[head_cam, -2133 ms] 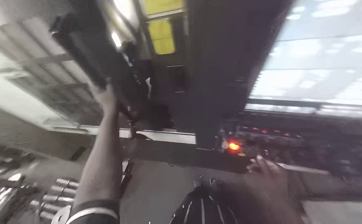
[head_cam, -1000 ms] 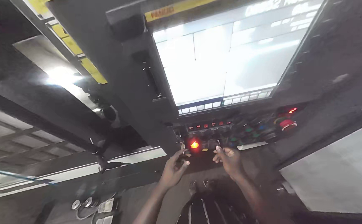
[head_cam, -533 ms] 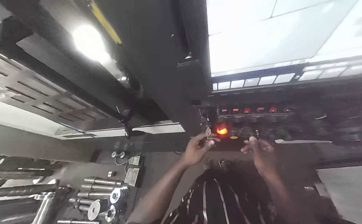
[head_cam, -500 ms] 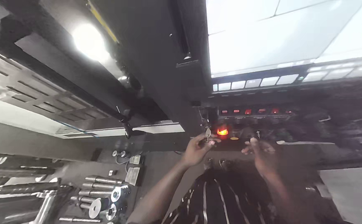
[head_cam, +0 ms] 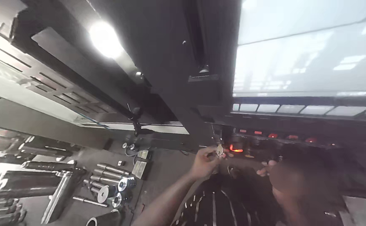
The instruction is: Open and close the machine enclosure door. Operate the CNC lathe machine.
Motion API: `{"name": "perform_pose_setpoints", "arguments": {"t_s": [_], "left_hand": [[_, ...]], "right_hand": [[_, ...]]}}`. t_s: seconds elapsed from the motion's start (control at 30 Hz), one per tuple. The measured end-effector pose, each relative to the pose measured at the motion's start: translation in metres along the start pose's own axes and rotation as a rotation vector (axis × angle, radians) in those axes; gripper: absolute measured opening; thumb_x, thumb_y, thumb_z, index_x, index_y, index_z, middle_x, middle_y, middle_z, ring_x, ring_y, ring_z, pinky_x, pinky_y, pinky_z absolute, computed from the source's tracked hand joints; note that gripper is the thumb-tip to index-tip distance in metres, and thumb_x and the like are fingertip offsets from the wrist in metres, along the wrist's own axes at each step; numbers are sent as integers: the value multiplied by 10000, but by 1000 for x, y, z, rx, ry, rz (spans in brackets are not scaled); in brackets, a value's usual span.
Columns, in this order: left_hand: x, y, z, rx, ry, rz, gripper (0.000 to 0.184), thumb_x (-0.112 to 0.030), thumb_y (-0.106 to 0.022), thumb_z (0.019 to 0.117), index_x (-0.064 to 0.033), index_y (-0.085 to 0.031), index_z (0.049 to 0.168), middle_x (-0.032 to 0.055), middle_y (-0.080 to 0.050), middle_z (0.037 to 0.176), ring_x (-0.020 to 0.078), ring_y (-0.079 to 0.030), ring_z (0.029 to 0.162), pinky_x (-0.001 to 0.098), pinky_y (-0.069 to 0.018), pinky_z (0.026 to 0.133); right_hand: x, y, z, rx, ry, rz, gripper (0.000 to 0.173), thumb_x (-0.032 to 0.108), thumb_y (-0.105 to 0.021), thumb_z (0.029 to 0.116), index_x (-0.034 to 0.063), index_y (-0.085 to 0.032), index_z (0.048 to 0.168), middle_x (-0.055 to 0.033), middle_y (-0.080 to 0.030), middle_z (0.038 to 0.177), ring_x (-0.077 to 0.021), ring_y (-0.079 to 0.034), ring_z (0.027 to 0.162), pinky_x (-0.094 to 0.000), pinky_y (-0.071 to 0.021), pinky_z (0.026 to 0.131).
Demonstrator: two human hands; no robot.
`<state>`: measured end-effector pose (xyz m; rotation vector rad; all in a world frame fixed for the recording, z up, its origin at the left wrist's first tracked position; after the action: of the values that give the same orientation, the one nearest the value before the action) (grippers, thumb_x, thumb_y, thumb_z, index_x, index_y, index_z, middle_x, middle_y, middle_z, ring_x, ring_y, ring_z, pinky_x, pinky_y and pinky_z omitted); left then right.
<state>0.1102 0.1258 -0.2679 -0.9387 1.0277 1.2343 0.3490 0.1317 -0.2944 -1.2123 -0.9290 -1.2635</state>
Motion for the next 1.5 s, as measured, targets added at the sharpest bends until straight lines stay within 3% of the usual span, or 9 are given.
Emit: {"name": "perform_pose_setpoints", "arguments": {"t_s": [0.63,1.0,1.07,1.13,1.17,1.23,1.27,1.37,1.5], "left_hand": [[0,0,-2,4,-67,9,177,-17,-613,992,83,-665,1127,81,-755,1039,103,-721,904,295,-612,822],[4,-4,2,5,-34,9,201,-9,-608,988,90,-654,1157,86,-756,1068,124,-724,940,322,-611,864],[0,3,3,-38,-21,66,207,-24,-628,983,91,-663,1151,103,-754,1052,137,-726,937,326,-613,862],[-21,26,-28,-129,49,242,199,-52,-682,950,45,-686,1123,66,-753,1009,102,-719,906,292,-614,825],[-26,9,-63,-36,148,289,236,-97,-685,959,19,-664,1164,31,-735,1037,74,-702,930,273,-607,840],[-7,-40,6,265,-14,256,340,-165,-611,1028,6,-572,1320,1,-710,1188,85,-693,1053,305,-594,925],[8,-64,31,286,-74,205,327,-181,-558,1055,-30,-516,1343,-37,-711,1224,91,-702,1078,318,-602,926],[-4,24,-4,132,25,227,302,-132,-504,1056,-63,-482,1349,-30,-725,1147,136,-725,967,329,-624,833],[10,-21,-7,213,-27,24,490,-368,-389,1097,-145,-270,1516,-5,-725,1182,134,-721,805,294,-618,685]], "right_hand": [[6,1,0,27,115,-43,149,213,-612,1027,204,-728,934,137,-753,774,-15,-706,635,-196,-616,606],[5,7,-2,-19,0,-90,132,181,-607,1024,91,-697,989,106,-748,790,-41,-713,657,-234,-634,649],[4,-4,4,84,-53,-111,185,197,-575,1041,57,-688,997,99,-741,784,-35,-715,669,-238,-640,667],[4,-52,-15,509,-108,39,278,139,-502,1067,-62,-693,1063,-17,-737,860,-79,-719,751,-278,-639,722],[9,-44,-57,641,-151,101,298,127,-517,1056,-110,-692,1102,-75,-748,899,-104,-719,776,-296,-638,724],[35,16,-15,73,19,-40,245,123,-654,986,-85,-707,869,-76,-682,680,-81,-633,562,-257,-563,537],[47,45,9,-98,5,-150,268,150,-671,988,-73,-701,841,-75,-658,651,-87,-607,541,-267,-545,547],[8,-26,-5,87,-261,-38,359,261,-625,1035,-65,-685,896,-115,-720,726,-166,-665,599,-370,-580,612],[14,3,2,50,-179,-146,410,342,-595,1044,-33,-696,911,-107,-733,758,-191,-704,660,-422,-613,694]]}}
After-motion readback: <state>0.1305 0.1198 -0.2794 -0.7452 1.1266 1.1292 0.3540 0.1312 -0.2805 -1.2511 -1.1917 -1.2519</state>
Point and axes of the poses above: each hand's wrist, its own z-axis towards the middle knuckle, its own y-axis out of the back of the hand, x = y × z, the point moved 9 cm from there along z, towards the middle knuckle
